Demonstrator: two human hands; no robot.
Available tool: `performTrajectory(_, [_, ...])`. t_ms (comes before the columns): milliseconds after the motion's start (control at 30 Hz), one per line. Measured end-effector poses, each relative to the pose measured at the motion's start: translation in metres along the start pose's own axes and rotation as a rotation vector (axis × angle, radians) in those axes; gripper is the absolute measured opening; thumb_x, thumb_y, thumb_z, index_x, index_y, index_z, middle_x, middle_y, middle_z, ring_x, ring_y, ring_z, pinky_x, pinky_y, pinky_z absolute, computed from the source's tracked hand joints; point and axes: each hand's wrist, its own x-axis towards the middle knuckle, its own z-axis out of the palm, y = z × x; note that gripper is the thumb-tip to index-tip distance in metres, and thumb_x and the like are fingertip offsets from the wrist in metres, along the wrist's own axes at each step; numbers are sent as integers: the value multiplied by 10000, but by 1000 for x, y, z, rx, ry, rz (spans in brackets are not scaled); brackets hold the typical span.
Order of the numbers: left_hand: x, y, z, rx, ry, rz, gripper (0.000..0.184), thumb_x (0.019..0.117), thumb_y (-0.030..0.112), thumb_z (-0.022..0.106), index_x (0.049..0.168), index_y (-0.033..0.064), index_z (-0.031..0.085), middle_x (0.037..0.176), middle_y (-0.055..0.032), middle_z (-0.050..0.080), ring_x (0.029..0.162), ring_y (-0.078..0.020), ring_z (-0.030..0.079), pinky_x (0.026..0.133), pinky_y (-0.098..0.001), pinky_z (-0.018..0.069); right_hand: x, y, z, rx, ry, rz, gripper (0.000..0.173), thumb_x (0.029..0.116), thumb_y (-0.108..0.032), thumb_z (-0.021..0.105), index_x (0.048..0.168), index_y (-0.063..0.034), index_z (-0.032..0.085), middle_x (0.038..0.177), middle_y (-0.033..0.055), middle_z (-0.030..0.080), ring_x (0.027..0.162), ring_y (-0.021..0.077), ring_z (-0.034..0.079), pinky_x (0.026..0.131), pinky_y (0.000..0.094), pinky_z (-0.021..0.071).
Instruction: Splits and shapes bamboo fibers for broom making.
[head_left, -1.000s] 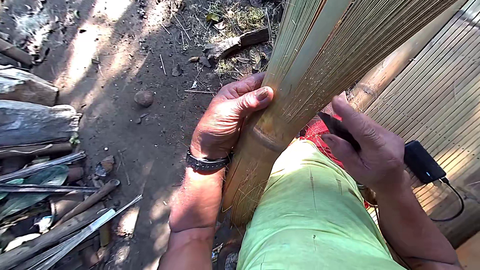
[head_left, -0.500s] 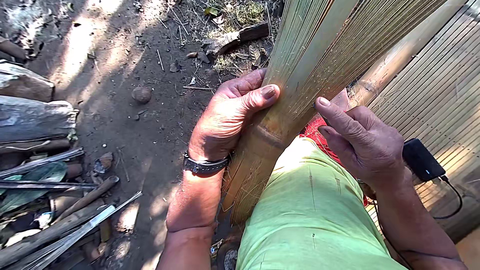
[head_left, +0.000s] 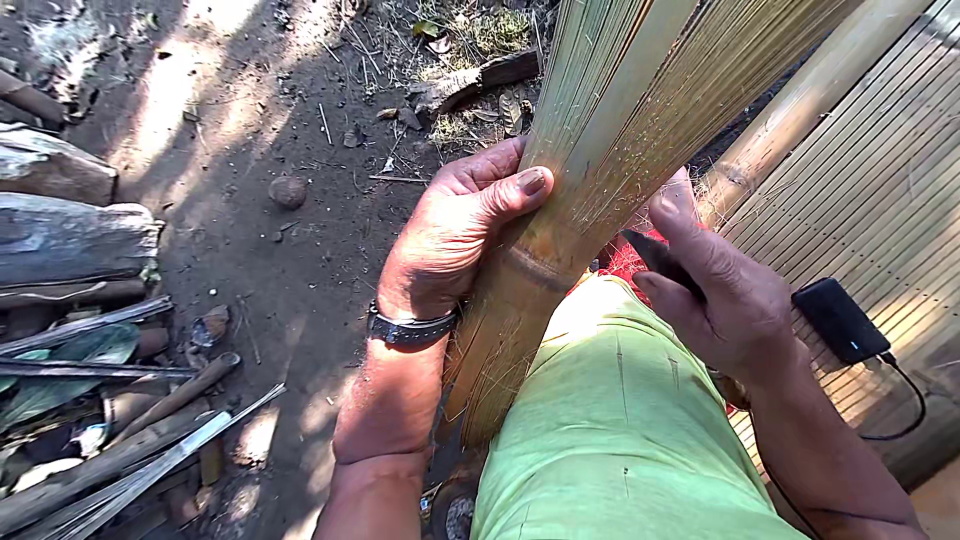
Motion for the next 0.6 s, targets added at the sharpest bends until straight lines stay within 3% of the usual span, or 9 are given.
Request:
performTrajectory(100, [-2,2,2,18,-11,-6,258,1038,95,552,1261,-17,620,1031,-105,721,890,-148,721,805,-304,630,5,0,2,-3,11,-11,593,1015,-228,636,1575,-221,442,906,54,584,677,113,566,537,278,498])
performTrajectory(300, [-1,2,7,46,13,-22,255,1036,88,549,1260,-13,616,1034,-96,721,888,-138,720,797,-292,629,5,-3,6,-46,-26,-18,520,1014,-214,632,1521,-267,532,852,39,537,608,122,507,457,273,401])
performTrajectory(467, [0,-1,5,29,-9,-12,264,1036,75,546,1271,-25,612,1049,-109,719,904,-149,720,819,-303,627,-7,-10,10,90,-121,-126,479,987,-176,665,1451,-278,603,835,28,591,595,107,525,463,262,411])
performTrajectory(600, [-1,0,4,35,6,-13,286,1036,86,551,1295,-26,598,1063,-112,719,915,-155,722,830,-312,629,-2,-3,3,-9,-43,-10,511,1026,-247,619,1526,-243,512,849,35,570,616,124,546,480,290,460])
